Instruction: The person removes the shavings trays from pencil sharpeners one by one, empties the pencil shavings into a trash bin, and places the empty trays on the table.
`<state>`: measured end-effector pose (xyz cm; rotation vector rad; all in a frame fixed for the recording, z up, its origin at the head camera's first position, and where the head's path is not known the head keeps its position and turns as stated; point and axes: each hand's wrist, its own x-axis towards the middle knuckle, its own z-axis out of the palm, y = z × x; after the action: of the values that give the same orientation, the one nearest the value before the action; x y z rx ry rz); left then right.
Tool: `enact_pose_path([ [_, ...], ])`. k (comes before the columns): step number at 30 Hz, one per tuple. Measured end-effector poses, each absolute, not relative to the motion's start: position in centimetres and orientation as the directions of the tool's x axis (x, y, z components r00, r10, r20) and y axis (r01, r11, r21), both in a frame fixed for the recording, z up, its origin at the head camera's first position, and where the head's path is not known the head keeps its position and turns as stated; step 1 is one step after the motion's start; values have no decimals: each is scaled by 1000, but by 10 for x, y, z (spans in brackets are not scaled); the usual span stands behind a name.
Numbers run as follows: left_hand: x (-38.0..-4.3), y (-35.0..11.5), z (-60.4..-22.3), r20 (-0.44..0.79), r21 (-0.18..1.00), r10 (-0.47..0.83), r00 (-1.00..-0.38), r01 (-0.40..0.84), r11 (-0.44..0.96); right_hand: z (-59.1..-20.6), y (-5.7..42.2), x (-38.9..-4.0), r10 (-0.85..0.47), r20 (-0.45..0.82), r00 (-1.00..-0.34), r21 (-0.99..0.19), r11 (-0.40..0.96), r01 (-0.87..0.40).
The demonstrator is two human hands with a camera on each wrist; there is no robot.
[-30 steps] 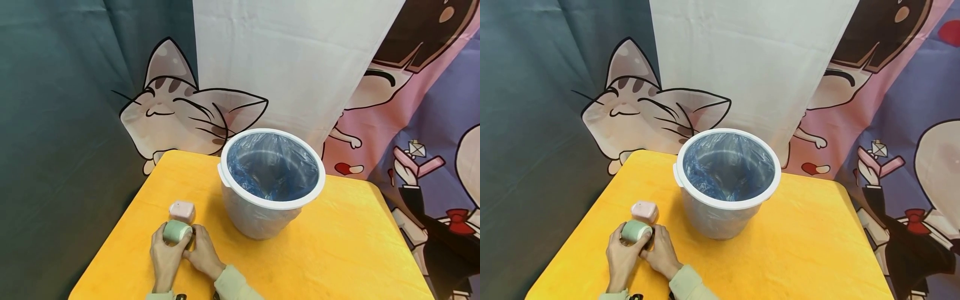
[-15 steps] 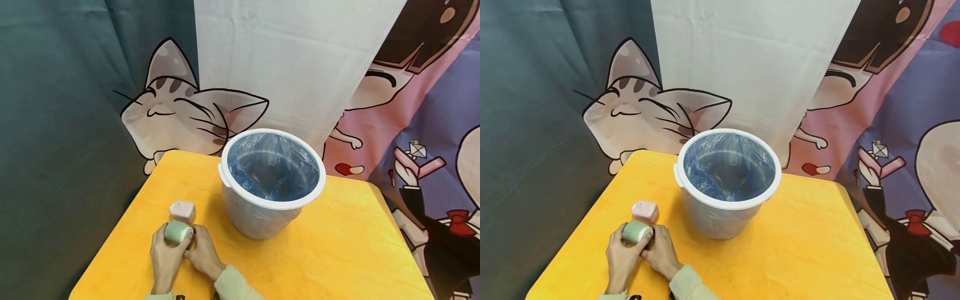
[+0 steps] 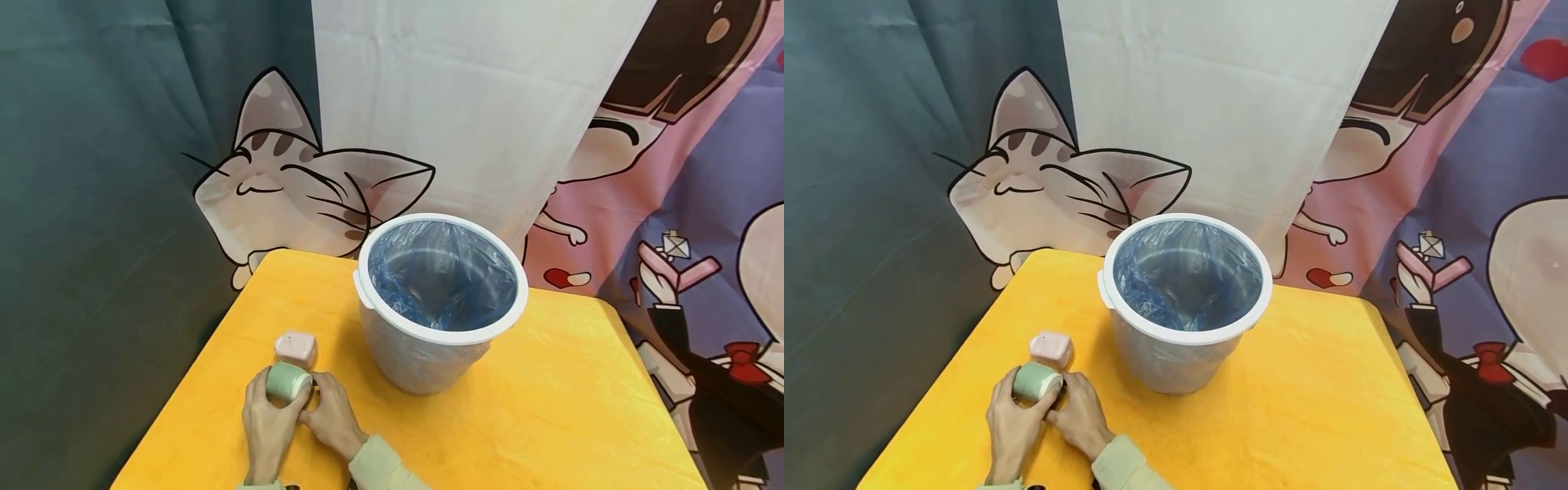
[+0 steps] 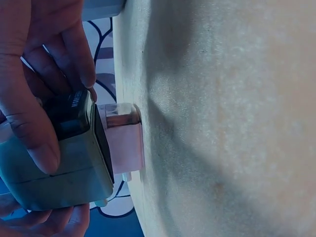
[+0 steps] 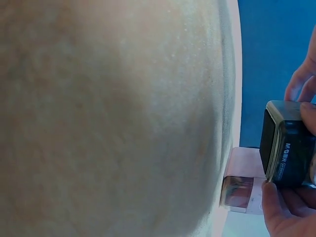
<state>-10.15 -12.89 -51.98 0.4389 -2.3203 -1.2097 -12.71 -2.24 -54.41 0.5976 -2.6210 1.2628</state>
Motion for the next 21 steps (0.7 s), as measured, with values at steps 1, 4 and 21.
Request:
enact_pose_path([
  [1, -102, -129, -520, 269, 830, -488, -830, -57, 554, -544, -23, -127, -281, 324, -903, -710, 558, -429],
  [4, -102, -131, -520, 262, 835, -489, -832, -59, 548, -543, -23, -127, -283, 335, -899, -707, 556, -438],
  [21, -105, -132, -529, 256, 825, -486, -836, -73, 560, -546, -21, -127, -299, 335, -894, -642, 622, -448],
])
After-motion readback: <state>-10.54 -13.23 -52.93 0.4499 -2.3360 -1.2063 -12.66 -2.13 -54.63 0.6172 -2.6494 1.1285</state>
